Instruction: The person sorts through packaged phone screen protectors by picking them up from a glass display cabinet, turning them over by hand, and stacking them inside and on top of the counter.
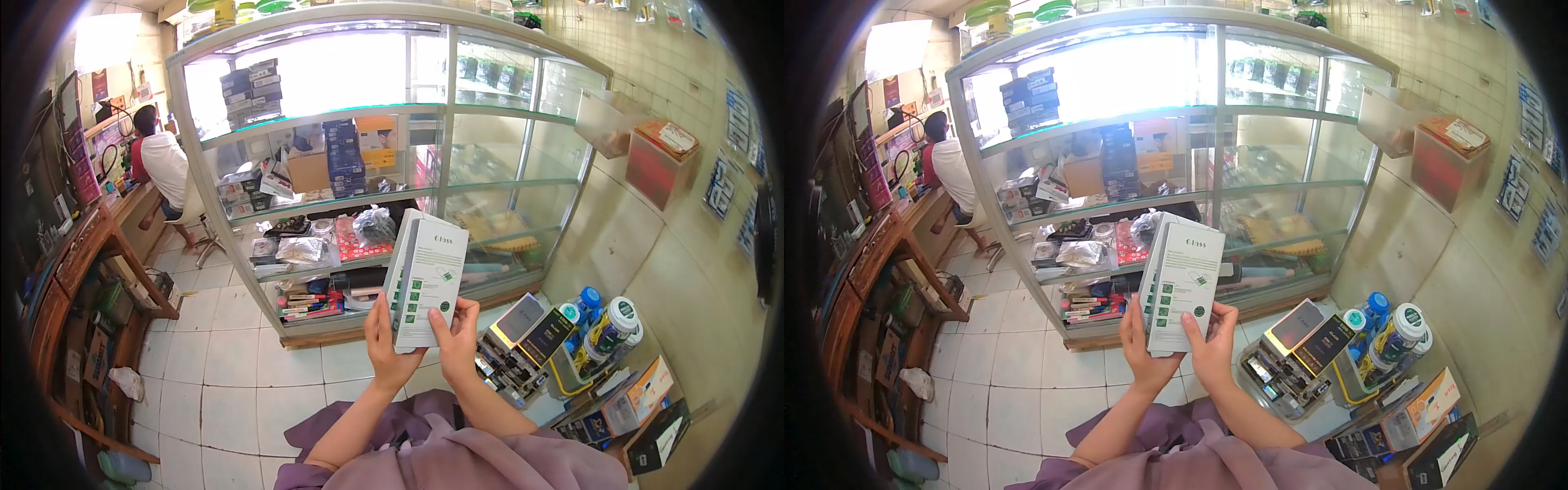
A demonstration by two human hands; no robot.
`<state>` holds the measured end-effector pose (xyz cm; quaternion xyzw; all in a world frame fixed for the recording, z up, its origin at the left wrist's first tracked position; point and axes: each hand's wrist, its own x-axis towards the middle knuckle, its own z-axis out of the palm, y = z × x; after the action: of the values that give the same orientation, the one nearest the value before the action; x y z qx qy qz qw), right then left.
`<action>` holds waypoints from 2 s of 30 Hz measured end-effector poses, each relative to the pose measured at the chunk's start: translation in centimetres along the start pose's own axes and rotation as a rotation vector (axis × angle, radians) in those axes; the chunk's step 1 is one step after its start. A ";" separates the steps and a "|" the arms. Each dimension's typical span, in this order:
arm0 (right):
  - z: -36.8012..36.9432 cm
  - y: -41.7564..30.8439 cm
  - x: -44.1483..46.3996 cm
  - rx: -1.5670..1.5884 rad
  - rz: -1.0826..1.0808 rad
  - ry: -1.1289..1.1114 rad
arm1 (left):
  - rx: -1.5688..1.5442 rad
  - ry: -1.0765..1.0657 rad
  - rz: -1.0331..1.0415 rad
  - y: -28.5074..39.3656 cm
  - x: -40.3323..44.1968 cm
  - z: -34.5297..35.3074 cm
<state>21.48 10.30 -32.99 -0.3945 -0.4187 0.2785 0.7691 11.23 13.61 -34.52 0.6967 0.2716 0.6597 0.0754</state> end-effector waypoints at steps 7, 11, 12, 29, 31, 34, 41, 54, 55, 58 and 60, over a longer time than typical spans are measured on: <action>2.2 1.0 1.1 0.127 0.139 0.011 | 0.044 0.021 -0.023 -1.0 -0.6 -0.7; 2.6 0.5 2.0 0.084 0.098 -0.021 | -0.031 -0.124 -0.052 -0.5 0.7 -3.4; 2.8 0.0 2.2 0.076 0.078 -0.035 | -0.063 -0.187 -0.065 -0.5 1.1 -4.1; 12.0 -8.9 15.7 -0.074 -0.283 -0.537 | 0.048 0.120 0.009 -3.2 17.6 -6.2; 13.6 -8.9 19.5 -0.075 -0.376 -0.564 | 0.121 0.163 0.132 -3.7 21.4 -6.3; 15.6 -9.3 24.8 -0.137 -0.374 -0.609 | 0.203 0.112 0.118 -5.8 26.8 -5.9; 20.0 -9.4 34.6 -0.600 -0.294 -0.853 | 0.403 -0.048 -0.106 -12.5 36.7 -5.3; 28.8 -6.8 50.6 -1.036 -0.074 -0.998 | 0.554 -0.453 -0.397 -24.1 49.3 -3.2; 29.4 -6.6 51.2 -1.045 -0.093 -1.007 | 0.554 -0.447 -0.398 -24.7 50.1 -3.1; 31.4 -5.6 53.0 -1.212 -0.157 -1.085 | 0.595 -0.521 -0.422 -27.4 51.7 -2.8; 32.2 -3.6 54.3 -1.318 -0.263 -1.106 | 0.641 -0.441 -0.297 -29.5 52.2 -2.5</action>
<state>20.90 61.59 3.93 -0.5160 -0.8503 0.0397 0.0961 -0.37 62.73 -2.04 0.7627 0.5382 0.3585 0.0056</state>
